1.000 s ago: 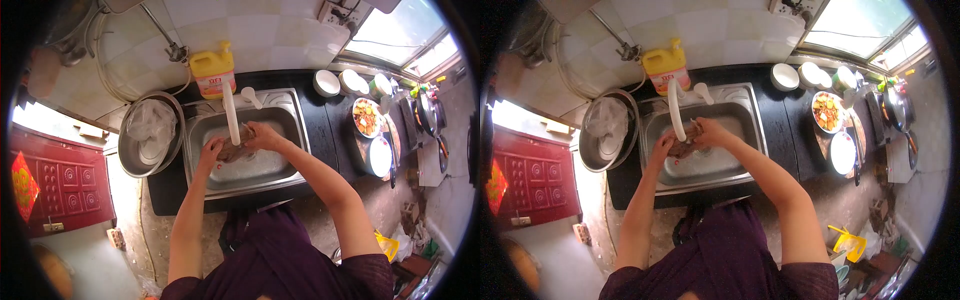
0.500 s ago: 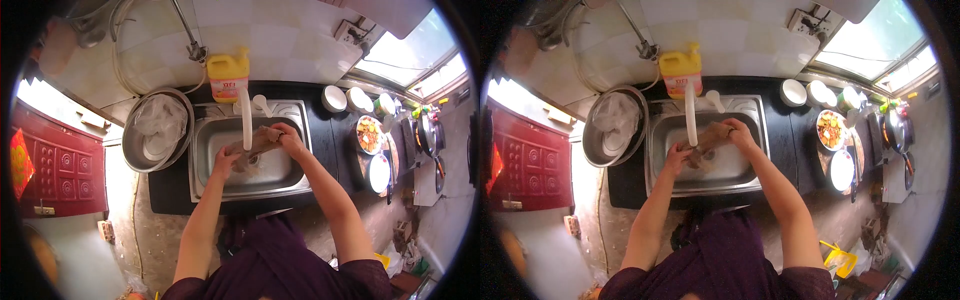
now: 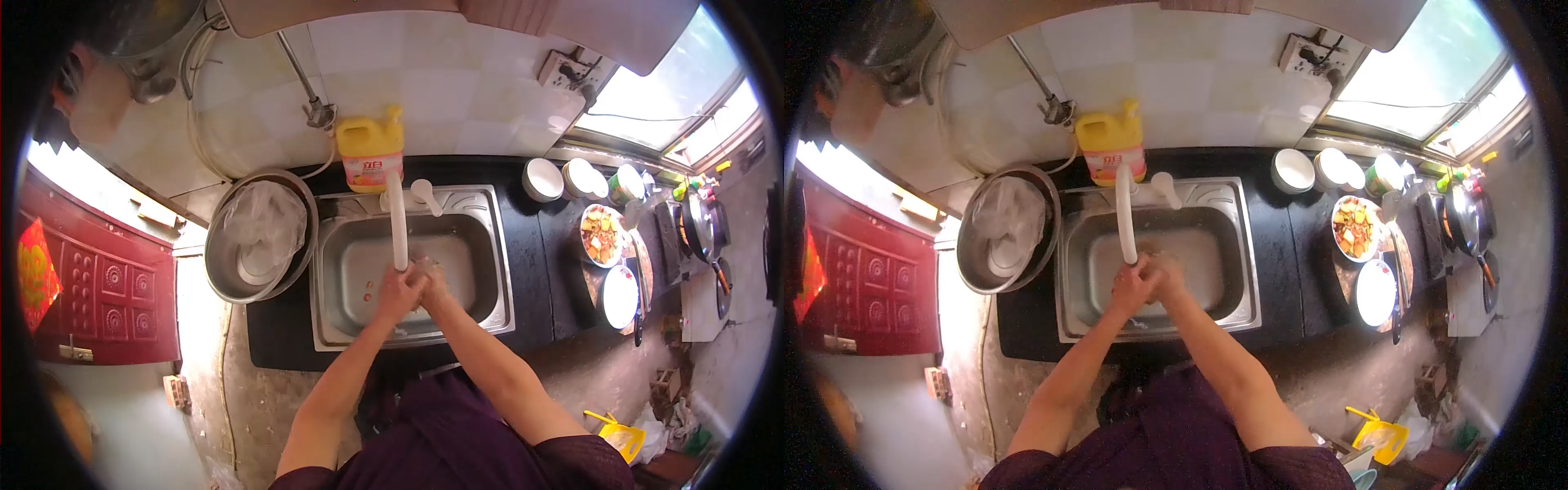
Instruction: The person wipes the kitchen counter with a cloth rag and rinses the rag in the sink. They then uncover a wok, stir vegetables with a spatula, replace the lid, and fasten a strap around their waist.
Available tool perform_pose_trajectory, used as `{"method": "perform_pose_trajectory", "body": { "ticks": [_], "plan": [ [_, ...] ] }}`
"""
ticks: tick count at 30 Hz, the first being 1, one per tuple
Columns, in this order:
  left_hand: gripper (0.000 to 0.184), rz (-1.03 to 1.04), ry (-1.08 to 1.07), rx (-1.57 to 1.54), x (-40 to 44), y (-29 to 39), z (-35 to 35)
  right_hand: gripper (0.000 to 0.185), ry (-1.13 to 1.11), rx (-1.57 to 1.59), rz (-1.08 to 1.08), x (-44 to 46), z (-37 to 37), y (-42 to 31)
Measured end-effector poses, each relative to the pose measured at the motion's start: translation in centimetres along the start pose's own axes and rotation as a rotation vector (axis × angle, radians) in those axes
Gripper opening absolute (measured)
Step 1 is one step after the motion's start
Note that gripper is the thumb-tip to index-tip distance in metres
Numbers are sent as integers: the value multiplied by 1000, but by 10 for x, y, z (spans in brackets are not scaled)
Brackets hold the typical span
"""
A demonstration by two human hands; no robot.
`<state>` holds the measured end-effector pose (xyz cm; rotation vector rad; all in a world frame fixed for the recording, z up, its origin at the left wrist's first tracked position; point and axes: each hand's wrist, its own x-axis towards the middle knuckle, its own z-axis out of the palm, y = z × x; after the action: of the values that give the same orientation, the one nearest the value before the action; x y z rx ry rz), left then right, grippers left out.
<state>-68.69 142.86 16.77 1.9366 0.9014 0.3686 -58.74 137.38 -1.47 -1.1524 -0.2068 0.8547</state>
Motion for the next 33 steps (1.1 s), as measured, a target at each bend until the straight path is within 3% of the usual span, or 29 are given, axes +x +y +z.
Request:
{"method": "perform_pose_trajectory", "body": {
  "ticks": [1, 2, 3, 5, 8, 10, 11, 12, 15, 17, 19, 22, 24, 26, 28, 31, 32, 33],
  "plan": [
    [27, -3, 65, -27, 11, -31, 12, 21, 5, 5, -9, -8, 11, -10],
    [27, -140, 151, -28, 38, -89, 36, 22, 10, 9, -18, -17, 22, -21],
    [28, -348, 86, -493, 46, -105, 36, 23, 15, 14, -27, -26, 34, -33],
    [29, -746, -62, -1444, 54, -118, 37, 28, 199, 395, 306, -47, 80, -98],
    [39, -287, 93, -891, 31, -78, 37, 41, 64, -243, 44, -26, 52, -89],
    [46, 22, 164, -509, 12, -35, 37, 49, 51, 107, 297, -39, 59, -122],
    [51, 293, 230, -113, 3, -28, 36, 53, 43, 279, 422, -50, 65, -142],
    [57, 529, 405, 287, -6, -21, 36, 63, 207, 402, 390, -54, 77, -149],
    [57, 227, 86, 118, -15, -4, 19, 62, 71, 524, 386, -26, 37, -84],
    [49, 108, 199, -7, -6, -10, 26, 62, -89, 165, 87, -14, 25, -49],
    [43, -33, 195, -89, 2, -11, 28, 55, 226, 352, 584, -43, 72, -133],
    [41, -186, 29, -139, 12, -19, 19, 51, 183, 281, 445, -28, 63, -107],
    [45, -175, -70, -166, 22, -45, 20, 46, 10, -413, 159, -4, 36, -70],
    [36, -282, -179, -421, 30, -66, 14, 42, -84, -662, 73, 4, 25, -76],
    [32, -376, -207, -677, 32, -73, -1, 38, -94, -472, 207, -7, 29, -121],
    [33, -460, -142, -994, 32, -71, -23, 31, 32, -494, 332, -17, 19, -162],
    [33, -470, -138, -1051, 32, -75, -24, 29, 43, -611, 341, -14, 17, -167],
    [33, -474, -132, -1110, 33, -80, -23, 28, -102, -814, 142, -10, 12, -165]
  ]
}}
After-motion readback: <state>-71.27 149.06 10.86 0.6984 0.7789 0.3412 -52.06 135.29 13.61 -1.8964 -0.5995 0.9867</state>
